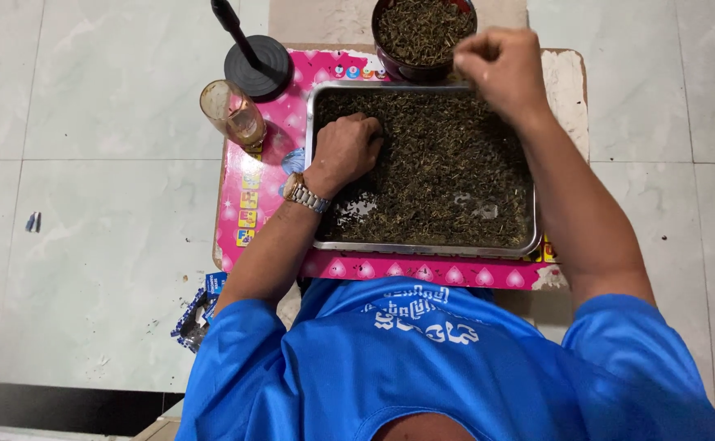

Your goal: Sorting through dried tea leaves in a metal tray to remove stems and debris by hand

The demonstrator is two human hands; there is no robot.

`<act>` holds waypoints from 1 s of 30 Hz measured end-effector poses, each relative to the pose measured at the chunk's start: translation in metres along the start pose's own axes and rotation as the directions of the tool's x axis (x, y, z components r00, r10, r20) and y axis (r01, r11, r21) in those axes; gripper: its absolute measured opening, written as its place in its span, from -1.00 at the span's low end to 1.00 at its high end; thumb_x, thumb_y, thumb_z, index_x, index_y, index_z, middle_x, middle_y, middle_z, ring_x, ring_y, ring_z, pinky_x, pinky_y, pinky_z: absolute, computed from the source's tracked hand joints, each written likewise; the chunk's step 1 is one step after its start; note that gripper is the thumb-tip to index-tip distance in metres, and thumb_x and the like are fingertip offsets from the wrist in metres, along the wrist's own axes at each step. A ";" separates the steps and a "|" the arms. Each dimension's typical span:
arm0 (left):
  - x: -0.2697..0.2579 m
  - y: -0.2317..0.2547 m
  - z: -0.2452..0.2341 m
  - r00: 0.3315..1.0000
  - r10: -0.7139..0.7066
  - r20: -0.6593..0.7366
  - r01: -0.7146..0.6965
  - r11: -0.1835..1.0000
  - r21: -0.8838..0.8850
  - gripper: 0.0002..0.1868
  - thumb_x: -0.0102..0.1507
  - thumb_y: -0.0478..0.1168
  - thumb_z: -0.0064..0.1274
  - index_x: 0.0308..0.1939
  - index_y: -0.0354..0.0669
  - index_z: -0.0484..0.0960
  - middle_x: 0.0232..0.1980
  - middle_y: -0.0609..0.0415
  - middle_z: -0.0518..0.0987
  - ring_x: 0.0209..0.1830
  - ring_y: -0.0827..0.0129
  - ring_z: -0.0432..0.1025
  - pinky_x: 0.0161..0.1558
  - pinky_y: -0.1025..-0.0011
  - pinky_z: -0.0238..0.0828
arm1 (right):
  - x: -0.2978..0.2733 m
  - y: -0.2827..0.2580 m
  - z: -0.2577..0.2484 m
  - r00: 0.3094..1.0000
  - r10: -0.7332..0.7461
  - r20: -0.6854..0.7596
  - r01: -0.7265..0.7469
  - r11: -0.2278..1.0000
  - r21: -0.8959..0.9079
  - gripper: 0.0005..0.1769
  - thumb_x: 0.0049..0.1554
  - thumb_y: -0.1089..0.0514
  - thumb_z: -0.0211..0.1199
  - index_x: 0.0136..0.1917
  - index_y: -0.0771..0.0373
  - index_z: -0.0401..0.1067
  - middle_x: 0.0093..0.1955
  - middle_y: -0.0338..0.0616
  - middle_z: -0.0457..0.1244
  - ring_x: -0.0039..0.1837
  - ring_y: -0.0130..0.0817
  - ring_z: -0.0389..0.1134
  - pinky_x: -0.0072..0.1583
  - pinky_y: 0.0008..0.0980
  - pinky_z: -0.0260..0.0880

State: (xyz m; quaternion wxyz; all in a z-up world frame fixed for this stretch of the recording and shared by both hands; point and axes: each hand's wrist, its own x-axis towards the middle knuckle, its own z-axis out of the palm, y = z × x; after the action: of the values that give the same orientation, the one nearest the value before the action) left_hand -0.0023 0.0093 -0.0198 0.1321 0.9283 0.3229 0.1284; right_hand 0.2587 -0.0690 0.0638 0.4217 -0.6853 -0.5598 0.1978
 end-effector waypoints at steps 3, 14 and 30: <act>0.001 0.000 0.001 1.000 -0.010 0.002 0.010 1.000 0.007 -0.80 0.26 -0.04 0.07 -0.18 -0.02 0.67 -0.24 -0.07 0.61 -0.32 -0.26 0.53 -0.41 -0.22 0.39 | 0.056 0.053 0.020 0.980 -0.162 -0.111 0.175 0.978 0.114 -0.91 0.14 0.33 0.36 -0.10 0.20 0.61 -0.22 -0.28 0.40 -0.27 -0.58 0.34 -0.23 -0.54 0.37; -0.001 -0.002 0.002 1.000 0.009 -0.004 -0.008 1.000 0.016 -0.81 0.26 -0.10 0.09 -0.25 -0.14 0.61 -0.28 -0.08 0.58 -0.39 -0.25 0.51 -0.48 -0.19 0.39 | 0.007 0.008 -0.001 0.990 -0.124 -0.069 0.119 0.990 -0.077 -0.84 0.26 0.35 0.34 0.12 0.25 0.51 0.06 0.05 0.40 0.03 -0.20 0.46 0.03 -0.25 0.56; -0.003 -0.001 -0.003 0.999 0.046 0.011 -0.046 0.999 -0.022 -0.87 0.24 -0.17 0.09 -0.28 -0.14 0.62 -0.26 -0.04 0.58 -0.40 -0.15 0.51 -0.47 -0.13 0.42 | -0.036 0.009 0.038 0.894 0.035 0.446 0.234 0.813 -0.533 -0.70 0.24 0.01 0.34 0.24 -0.03 0.58 0.04 -0.19 0.38 0.11 -0.11 0.38 0.20 0.10 0.37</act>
State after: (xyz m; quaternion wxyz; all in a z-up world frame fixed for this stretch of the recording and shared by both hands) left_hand -0.0062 0.0093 -0.0176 0.1411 0.9348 0.2991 0.1298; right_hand 0.2248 -0.0891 0.0281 0.0693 -0.6869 -0.7087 0.1452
